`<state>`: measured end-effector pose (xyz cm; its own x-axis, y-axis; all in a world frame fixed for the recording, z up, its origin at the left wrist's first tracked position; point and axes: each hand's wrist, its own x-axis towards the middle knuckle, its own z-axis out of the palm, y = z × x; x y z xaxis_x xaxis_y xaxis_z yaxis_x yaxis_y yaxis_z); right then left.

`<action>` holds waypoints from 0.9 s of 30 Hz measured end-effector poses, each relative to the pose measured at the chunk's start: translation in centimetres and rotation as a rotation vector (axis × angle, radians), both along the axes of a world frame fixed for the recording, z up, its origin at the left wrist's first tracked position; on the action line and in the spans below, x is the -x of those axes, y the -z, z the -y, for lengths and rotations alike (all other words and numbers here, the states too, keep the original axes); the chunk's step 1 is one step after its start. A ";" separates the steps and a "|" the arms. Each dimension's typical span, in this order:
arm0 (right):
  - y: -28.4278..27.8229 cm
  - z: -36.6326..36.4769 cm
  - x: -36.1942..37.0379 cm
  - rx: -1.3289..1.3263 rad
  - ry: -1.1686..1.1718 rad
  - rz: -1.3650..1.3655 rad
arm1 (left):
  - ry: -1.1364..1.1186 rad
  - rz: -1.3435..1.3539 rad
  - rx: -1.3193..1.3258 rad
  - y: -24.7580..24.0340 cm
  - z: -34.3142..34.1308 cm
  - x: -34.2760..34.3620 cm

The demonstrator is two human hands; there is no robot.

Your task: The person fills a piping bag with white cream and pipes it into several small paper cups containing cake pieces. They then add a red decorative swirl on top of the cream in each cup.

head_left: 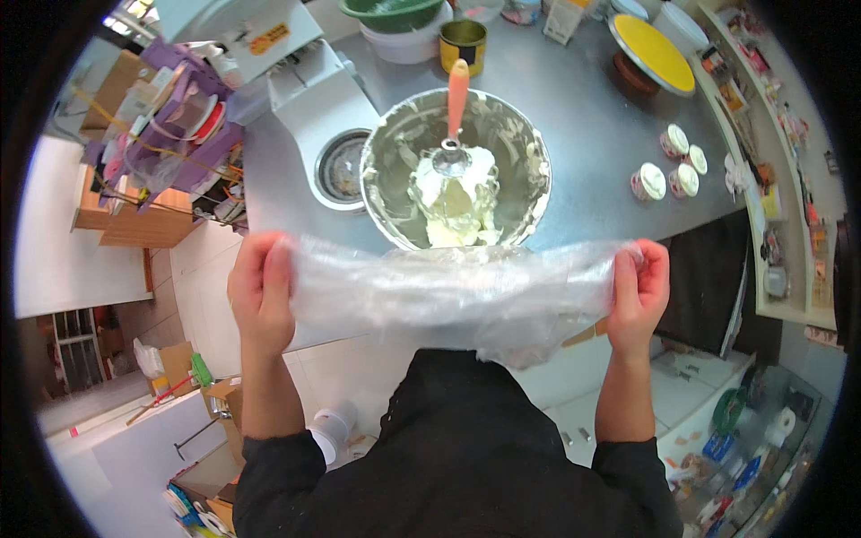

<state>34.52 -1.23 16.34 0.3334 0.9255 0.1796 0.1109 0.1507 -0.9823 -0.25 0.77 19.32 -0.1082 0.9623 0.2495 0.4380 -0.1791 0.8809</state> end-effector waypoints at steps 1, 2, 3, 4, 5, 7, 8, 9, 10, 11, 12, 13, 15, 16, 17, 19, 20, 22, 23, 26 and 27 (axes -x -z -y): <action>0.8 0.5 -0.1 -0.036 0.009 -0.001 | 0.005 0.027 0.005 0.5 0.6 0.1; 1.9 0.9 -0.3 -0.083 0.018 0.004 | 0.011 0.060 0.000 1.0 1.1 0.3; 2.4 1.1 -0.3 -0.130 0.024 0.010 | 0.013 0.093 -0.005 1.5 1.2 0.3; 2.5 1.3 -0.3 -0.145 0.008 -0.028 | 0.015 0.103 -0.031 1.9 1.1 0.2; 2.3 1.4 0.2 -0.165 -0.012 -0.075 | 0.014 0.105 -0.062 1.8 1.1 0.3; 2.8 1.4 0.2 -0.200 -0.049 -0.091 | 0.026 0.120 -0.089 2.1 1.3 0.7; 3.0 1.3 0.2 -0.218 -0.066 -0.098 | 0.032 0.117 -0.091 2.2 1.1 0.8; 3.2 1.3 0.2 -0.237 -0.085 -0.106 | 0.037 0.113 -0.094 2.2 0.9 0.8; 3.4 1.4 0.3 -0.255 -0.106 -0.113 | 0.040 0.110 -0.096 2.2 1.0 0.9; 3.5 1.4 0.4 -0.242 -0.099 -0.112 | 0.047 0.121 -0.090 2.3 1.1 1.1; 3.5 1.7 0.5 -0.229 -0.094 -0.112 | 0.052 0.132 -0.083 2.4 1.3 1.4; 3.5 2.0 0.6 -0.216 -0.090 -0.111 | 0.056 0.144 -0.076 2.5 1.6 1.6; 3.6 2.6 1.1 -0.165 -0.041 -0.122 | 0.027 0.134 -0.056 2.3 2.4 2.0; 3.6 3.0 1.3 -0.138 -0.018 -0.128 | 0.011 0.130 -0.045 2.0 2.8 2.2; 3.4 3.3 1.5 -0.133 -0.025 -0.140 | 0.013 0.138 -0.033 1.7 3.0 2.3; 3.2 4.0 1.8 -0.116 -0.078 -0.151 | 0.016 0.153 -0.008 0.7 3.5 2.5; 3.0 4.1 1.8 -0.111 -0.099 -0.149 | 0.016 0.130 -0.014 0.6 3.7 2.8; 2.8 4.0 2.4 -0.103 -0.096 -0.106 | 0.020 0.084 -0.026 0.3 4.1 3.6; 2.9 3.7 3.1 -0.085 -0.071 -0.103 | 0.005 0.086 -0.028 0.3 4.1 3.9; 2.4 3.4 3.9 -0.023 -0.149 -0.176 | -0.034 0.075 -0.038 0.6 4.3 4.9; 2.4 3.4 4.2 0.001 -0.165 -0.177 | -0.046 0.060 -0.042 0.5 4.3 5.2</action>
<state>30.36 -4.59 13.91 0.2043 0.9701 0.1313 -0.0887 0.1519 -0.9844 -5.45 -3.51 18.80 -0.1676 0.9448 0.2815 0.3933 -0.1977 0.8979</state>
